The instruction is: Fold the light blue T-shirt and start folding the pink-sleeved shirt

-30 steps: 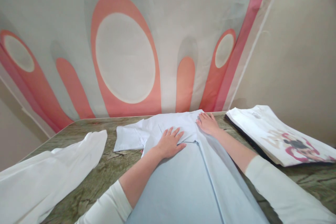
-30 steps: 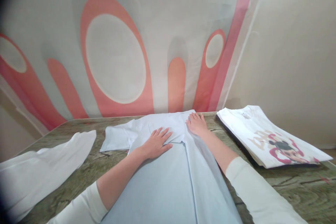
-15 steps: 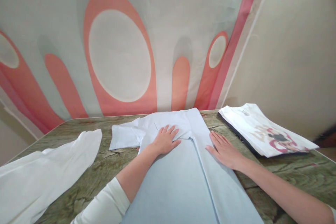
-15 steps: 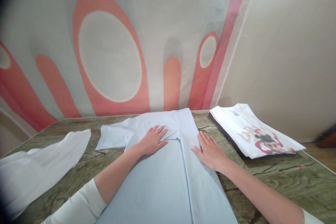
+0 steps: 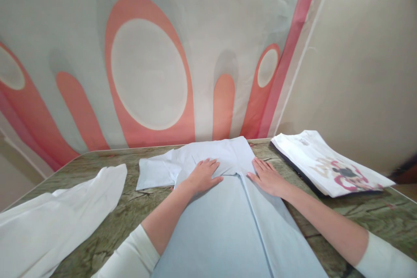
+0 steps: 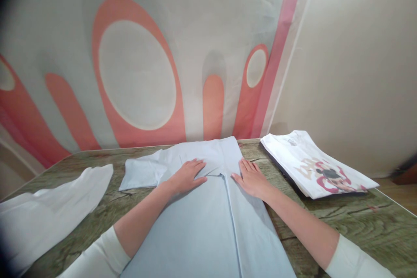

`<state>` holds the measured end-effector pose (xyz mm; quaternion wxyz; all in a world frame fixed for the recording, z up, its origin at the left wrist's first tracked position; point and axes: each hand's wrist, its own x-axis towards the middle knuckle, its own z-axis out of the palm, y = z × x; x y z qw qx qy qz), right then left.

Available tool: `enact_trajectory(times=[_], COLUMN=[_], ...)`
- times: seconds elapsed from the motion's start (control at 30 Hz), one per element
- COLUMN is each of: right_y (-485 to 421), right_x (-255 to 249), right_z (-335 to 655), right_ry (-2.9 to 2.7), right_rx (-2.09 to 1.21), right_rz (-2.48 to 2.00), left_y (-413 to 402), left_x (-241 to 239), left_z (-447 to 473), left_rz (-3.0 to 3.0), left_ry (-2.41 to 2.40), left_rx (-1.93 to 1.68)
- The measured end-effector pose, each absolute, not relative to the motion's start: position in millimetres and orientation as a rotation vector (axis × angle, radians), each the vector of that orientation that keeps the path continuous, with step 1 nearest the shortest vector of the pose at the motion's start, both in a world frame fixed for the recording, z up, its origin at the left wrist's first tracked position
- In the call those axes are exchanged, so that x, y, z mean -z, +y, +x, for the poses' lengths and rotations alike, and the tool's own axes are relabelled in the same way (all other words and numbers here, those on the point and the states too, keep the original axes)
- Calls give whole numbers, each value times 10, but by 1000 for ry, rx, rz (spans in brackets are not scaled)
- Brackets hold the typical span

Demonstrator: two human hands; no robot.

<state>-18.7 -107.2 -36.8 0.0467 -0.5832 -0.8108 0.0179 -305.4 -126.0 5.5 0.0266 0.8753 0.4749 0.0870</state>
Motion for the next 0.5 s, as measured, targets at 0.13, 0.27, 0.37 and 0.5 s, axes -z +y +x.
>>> enact_trajectory(times=[0.13,0.27,0.37,0.5], right_y=[-1183,-1408,-1507,-1453], right_x=[284,47,-106,-170], right_z=[-179,-471,-725,-898], right_ry=[-2392,-2495,-2486,-2523], right_rx=[44,9,-11,175], right_rz=[-1846,-1393,-1202,-1228], left_y=[-1229,-1294,-1379,-1432], left_x=[-244,-396,-429,-383], left_z=[-3219,-3265,-3177,-3033], left_rz=[2701,2701,2726,2832], left_ry=[1297,1155,1181,1245], left_rx=[-239,-258,-244,-221])
